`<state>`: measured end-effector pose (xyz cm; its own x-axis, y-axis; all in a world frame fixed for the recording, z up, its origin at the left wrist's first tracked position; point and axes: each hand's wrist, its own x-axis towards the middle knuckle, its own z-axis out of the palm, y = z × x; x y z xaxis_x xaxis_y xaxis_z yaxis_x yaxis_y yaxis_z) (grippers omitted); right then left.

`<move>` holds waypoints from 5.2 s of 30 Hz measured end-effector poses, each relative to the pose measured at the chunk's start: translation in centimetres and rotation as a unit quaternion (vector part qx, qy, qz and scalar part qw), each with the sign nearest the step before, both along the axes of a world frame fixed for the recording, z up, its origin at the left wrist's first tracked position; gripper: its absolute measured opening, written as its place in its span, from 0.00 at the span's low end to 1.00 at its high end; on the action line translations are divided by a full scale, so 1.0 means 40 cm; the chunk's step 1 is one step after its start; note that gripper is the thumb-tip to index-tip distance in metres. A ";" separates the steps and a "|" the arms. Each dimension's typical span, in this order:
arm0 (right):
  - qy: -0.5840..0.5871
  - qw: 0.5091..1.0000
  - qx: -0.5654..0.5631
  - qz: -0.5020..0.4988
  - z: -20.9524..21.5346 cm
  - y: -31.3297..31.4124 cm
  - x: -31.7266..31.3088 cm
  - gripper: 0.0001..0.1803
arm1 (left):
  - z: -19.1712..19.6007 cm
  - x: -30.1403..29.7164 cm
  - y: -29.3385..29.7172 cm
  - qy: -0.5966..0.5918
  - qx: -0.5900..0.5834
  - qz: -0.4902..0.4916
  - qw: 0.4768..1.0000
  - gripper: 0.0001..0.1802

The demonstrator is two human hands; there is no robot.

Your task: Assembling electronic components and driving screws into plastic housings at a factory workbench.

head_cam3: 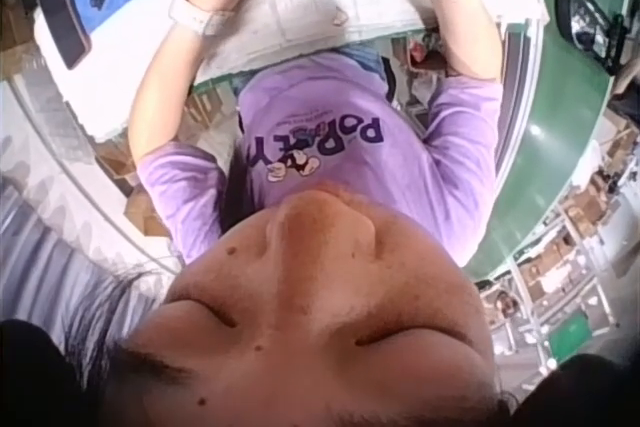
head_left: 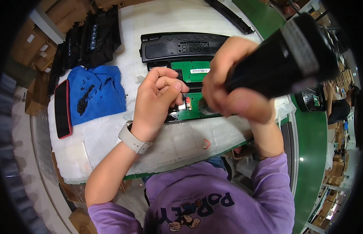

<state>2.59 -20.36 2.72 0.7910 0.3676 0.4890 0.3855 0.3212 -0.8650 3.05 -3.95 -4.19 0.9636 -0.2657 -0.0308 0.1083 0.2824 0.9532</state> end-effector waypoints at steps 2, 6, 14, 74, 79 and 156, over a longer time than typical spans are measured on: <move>-0.016 0.999 -0.016 0.031 0.015 -0.049 0.026 0.21 | -0.005 0.004 0.012 -0.018 0.000 -0.013 1.000 0.08; -0.010 0.970 0.204 0.133 0.029 -0.100 0.053 0.20 | 0.017 0.007 0.021 -0.002 0.019 -0.050 0.999 0.06; -0.003 0.958 0.275 0.084 0.018 -0.115 0.053 0.20 | 0.036 -0.009 0.014 -0.016 0.087 -0.088 0.992 0.05; -0.054 0.983 -0.031 0.174 0.003 -0.020 -0.005 0.19 | -0.017 -0.003 -0.001 -0.060 0.011 -0.058 0.996 0.23; -0.041 0.990 -0.034 0.134 0.004 -0.006 -0.027 0.18 | -0.020 -0.007 0.005 -0.039 -0.004 -0.029 0.999 0.24; 0.005 0.988 -0.018 -0.155 0.022 -0.126 0.032 0.14 | 0.038 0.024 0.435 -0.256 0.732 0.162 0.610 0.05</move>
